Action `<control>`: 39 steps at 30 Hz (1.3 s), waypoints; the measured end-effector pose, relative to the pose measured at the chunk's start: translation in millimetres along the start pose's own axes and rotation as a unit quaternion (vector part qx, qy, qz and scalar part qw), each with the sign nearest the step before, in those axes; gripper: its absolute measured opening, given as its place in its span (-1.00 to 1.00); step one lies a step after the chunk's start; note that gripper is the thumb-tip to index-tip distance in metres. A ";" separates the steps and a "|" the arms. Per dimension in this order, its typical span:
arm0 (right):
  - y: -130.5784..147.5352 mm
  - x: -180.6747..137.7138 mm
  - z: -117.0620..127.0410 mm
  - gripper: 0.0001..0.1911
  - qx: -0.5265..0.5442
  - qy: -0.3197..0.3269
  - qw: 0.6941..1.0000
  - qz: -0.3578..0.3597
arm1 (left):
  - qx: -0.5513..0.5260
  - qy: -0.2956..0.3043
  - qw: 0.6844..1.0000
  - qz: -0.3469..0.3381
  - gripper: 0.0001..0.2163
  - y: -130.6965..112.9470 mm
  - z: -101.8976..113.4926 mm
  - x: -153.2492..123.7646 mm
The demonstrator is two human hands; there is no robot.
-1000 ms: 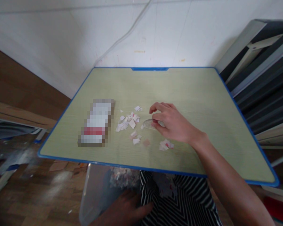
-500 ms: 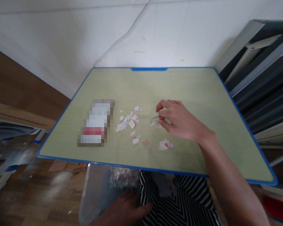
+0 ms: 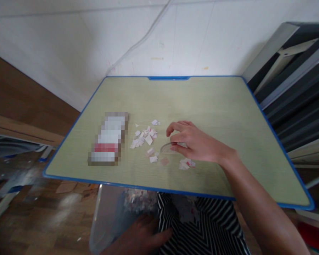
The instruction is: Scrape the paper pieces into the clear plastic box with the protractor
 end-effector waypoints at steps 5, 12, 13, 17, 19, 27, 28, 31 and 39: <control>8.5 3.9 1.3 -0.78 0.014 -0.010 1.000 0.014 | 0.007 -0.002 1.000 0.000 -0.56 -0.1 -1.0 1.2; 0.0 1.8 1.5 -0.75 -0.063 -0.033 0.997 -0.027 | 0.006 -0.004 1.000 0.004 -0.60 -0.5 -3.7 0.8; -2.8 -0.4 3.1 -0.75 -0.071 -0.046 0.996 -0.035 | 0.001 -0.006 1.000 0.003 -0.60 -0.3 -4.3 0.4; -5.9 -4.8 5.7 -0.76 -0.054 -0.060 0.996 -0.027 | -0.017 -0.002 1.000 -0.003 -0.59 -0.2 -3.3 0.0; -2.2 -3.8 4.8 -0.76 -0.040 -0.041 0.998 -0.012 | -0.010 0.008 1.000 0.002 -0.60 -0.3 -1.2 0.3; 8.1 2.5 0.6 -0.78 0.005 -0.001 1.000 0.021 | 0.003 -0.012 1.000 0.001 -0.58 0.4 -1.6 0.2; 7.2 3.3 0.9 -0.77 0.000 -0.019 1.000 0.014 | 0.006 -0.011 1.000 0.003 -0.58 0.6 -2.5 0.4; 6.5 3.8 1.2 -0.75 -0.020 -0.029 0.999 0.005 | 0.004 -0.011 1.000 0.000 -0.55 0.7 -3.1 1.3; 8.0 0.6 4.2 -0.76 -0.020 -0.024 0.999 0.017 | 0.017 -0.004 1.000 0.002 -0.56 0.4 -5.5 2.0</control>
Point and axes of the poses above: each hand's wrist, its own x-axis towards the middle knuckle, its own z-axis out of the back of the hand, y = z × x, the point moved 4 cm from there along x, towards the middle knuckle, and after that the axes turned 12 degrees about y, right-handed, at the moved point
